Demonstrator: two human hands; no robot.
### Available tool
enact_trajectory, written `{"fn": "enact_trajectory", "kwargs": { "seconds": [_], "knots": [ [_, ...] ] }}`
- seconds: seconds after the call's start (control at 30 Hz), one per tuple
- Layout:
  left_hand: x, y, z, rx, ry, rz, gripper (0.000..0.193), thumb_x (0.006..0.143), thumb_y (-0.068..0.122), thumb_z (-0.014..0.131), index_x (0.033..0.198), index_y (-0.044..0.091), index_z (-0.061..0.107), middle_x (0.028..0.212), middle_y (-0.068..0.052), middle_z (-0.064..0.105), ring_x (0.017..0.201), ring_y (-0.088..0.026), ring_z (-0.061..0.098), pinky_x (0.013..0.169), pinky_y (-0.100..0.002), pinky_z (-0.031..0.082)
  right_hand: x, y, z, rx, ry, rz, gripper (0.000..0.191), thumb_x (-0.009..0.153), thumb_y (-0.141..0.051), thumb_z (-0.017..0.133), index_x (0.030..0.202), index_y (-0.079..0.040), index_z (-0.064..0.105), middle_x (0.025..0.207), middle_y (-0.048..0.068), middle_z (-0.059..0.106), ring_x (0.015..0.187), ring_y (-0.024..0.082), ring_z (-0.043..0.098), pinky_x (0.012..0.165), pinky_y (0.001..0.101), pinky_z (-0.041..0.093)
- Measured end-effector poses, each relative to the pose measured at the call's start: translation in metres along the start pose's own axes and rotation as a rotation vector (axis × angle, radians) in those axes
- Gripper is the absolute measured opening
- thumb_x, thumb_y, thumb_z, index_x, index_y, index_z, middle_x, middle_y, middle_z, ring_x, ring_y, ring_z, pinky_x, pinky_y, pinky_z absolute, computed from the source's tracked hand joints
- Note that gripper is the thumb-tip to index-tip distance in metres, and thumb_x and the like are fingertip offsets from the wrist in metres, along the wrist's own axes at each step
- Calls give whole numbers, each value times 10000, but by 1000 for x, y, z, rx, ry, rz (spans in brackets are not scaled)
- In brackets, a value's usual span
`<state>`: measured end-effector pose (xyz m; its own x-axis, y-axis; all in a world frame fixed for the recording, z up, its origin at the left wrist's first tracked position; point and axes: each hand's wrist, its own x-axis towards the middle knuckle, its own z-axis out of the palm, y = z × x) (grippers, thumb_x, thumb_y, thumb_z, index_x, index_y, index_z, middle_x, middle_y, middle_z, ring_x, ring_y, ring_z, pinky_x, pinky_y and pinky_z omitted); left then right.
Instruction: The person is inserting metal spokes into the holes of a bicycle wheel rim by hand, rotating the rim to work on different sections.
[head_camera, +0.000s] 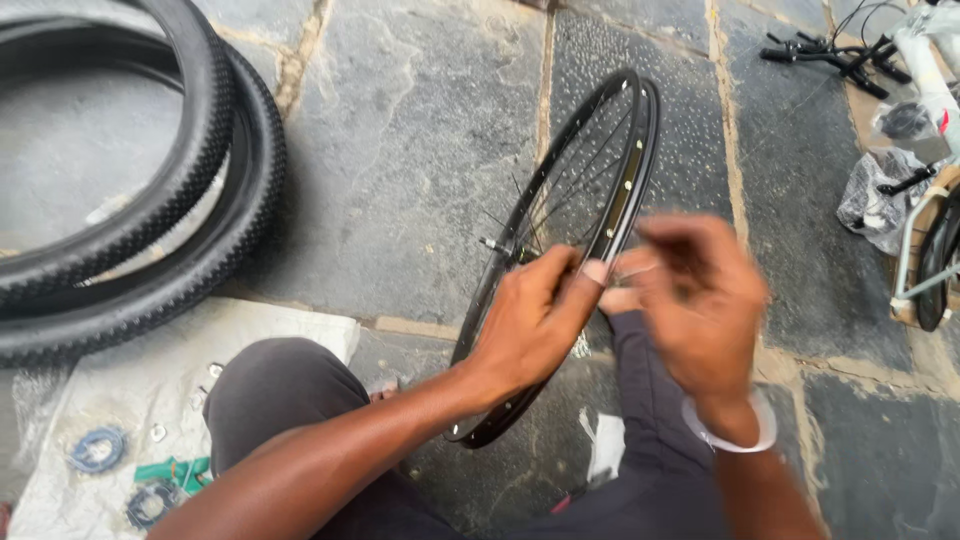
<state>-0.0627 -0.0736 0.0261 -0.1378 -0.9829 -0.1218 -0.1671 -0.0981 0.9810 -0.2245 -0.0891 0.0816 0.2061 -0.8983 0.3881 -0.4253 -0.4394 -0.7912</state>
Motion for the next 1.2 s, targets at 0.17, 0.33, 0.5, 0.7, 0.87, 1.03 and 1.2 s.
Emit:
{"fn": "enact_trajectory", "kwargs": {
  "seconds": [0.17,0.33,0.5,0.7,0.87,1.03,1.2],
  "knots": [
    [-1,1,-5,265,434,598,351,978,167,627,1275,-19,640,1208,-194,575,1156,-340,550,986,-448,459,-19,83,48,721,-96,567,390,1016,-256,559,1224,59,658,1025,117,748,880,199,715,839,311,560],
    [0,-3,-11,404,473,668,371,996,149,648,1345,23,646,1282,-186,596,1192,-340,565,1021,-449,464,-29,124,95,1348,-159,185,517,830,-40,655,1339,-16,570,1203,77,677,1119,180,663,997,304,539],
    [0,-9,-25,396,465,613,321,995,144,659,1299,48,695,1254,-166,628,1149,-306,585,965,-395,493,-21,113,112,1396,-133,210,368,1049,-124,590,1363,68,580,1188,127,698,1079,211,667,961,337,560],
    [-2,-7,-28,399,457,620,332,1021,144,646,1335,47,693,1211,-134,659,1113,-257,595,945,-370,498,-16,100,114,1339,-158,260,353,970,-140,575,1288,-2,641,1061,58,719,930,146,673,812,279,545],
    [-4,-7,-27,368,468,604,321,1033,159,631,1326,41,683,1193,-130,667,1080,-249,615,908,-358,510,-17,94,120,1289,-154,183,303,990,-151,589,1257,-14,634,1042,42,715,939,143,673,826,298,552],
    [-7,-9,-27,364,477,584,322,1038,173,617,1324,42,682,1188,-132,666,1073,-252,614,895,-358,513,-19,103,124,1185,-159,237,342,1107,-173,517,1326,61,636,1155,116,731,1027,190,691,913,333,566],
    [-10,-11,-28,385,472,596,328,1051,184,602,1333,39,685,1189,-137,661,1112,-259,614,941,-371,506,-23,110,125,1423,-226,181,461,957,-40,607,1413,8,555,1230,95,680,1076,188,661,907,338,563]
  ]
}}
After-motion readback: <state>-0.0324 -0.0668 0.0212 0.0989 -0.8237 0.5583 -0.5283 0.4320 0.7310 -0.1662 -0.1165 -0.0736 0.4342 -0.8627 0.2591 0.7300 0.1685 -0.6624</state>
